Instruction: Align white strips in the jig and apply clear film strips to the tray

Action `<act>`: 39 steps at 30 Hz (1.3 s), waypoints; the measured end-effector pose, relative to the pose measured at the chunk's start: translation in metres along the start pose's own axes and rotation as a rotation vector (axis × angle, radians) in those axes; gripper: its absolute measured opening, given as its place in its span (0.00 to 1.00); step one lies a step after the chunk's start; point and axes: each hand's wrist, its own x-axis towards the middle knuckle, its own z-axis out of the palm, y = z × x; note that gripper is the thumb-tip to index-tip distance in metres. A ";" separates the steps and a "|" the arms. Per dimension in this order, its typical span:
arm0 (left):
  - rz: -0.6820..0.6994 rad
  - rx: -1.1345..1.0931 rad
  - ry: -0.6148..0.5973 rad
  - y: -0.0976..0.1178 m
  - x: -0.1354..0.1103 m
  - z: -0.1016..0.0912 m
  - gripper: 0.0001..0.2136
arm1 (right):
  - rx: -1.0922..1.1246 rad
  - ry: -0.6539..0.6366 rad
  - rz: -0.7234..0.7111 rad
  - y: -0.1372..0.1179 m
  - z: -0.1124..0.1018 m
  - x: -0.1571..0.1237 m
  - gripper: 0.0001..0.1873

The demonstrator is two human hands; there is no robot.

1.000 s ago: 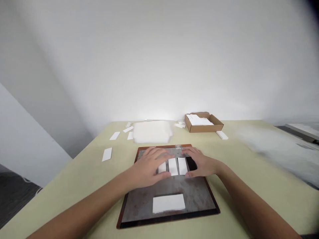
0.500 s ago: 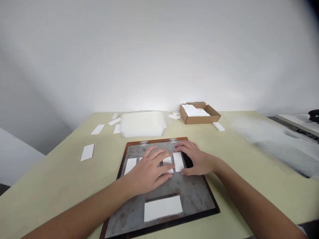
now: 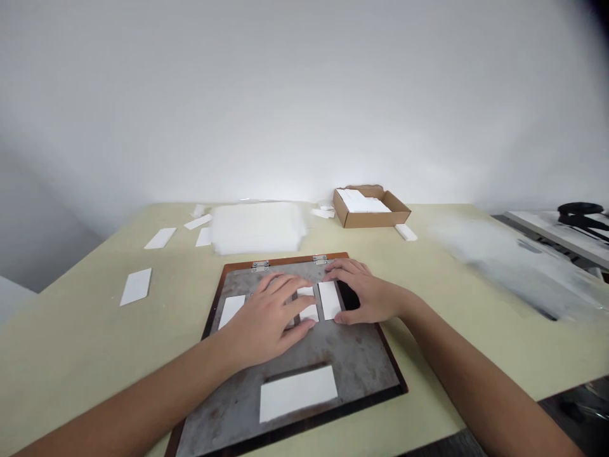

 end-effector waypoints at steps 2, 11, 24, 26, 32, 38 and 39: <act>-0.020 0.013 0.018 0.000 0.000 0.000 0.12 | -0.003 0.002 -0.006 0.000 0.000 0.000 0.39; -0.010 0.036 0.077 0.002 0.000 0.000 0.10 | 0.036 0.012 -0.020 0.001 -0.001 -0.001 0.39; 0.049 -0.031 0.157 0.007 -0.002 -0.007 0.06 | 0.091 0.011 -0.014 0.022 -0.012 -0.006 0.28; 0.088 -0.045 0.165 0.009 -0.002 -0.008 0.06 | 0.088 0.008 -0.008 0.022 -0.011 -0.005 0.28; 0.130 -0.069 0.178 0.009 -0.002 -0.006 0.05 | 0.086 0.005 0.003 0.021 -0.010 -0.005 0.28; 0.115 -0.082 0.156 0.009 -0.002 -0.005 0.06 | 0.076 -0.002 0.012 0.021 -0.009 -0.004 0.28; 0.115 -0.082 0.152 0.009 -0.002 -0.005 0.07 | 0.074 -0.003 0.013 0.021 -0.008 -0.004 0.28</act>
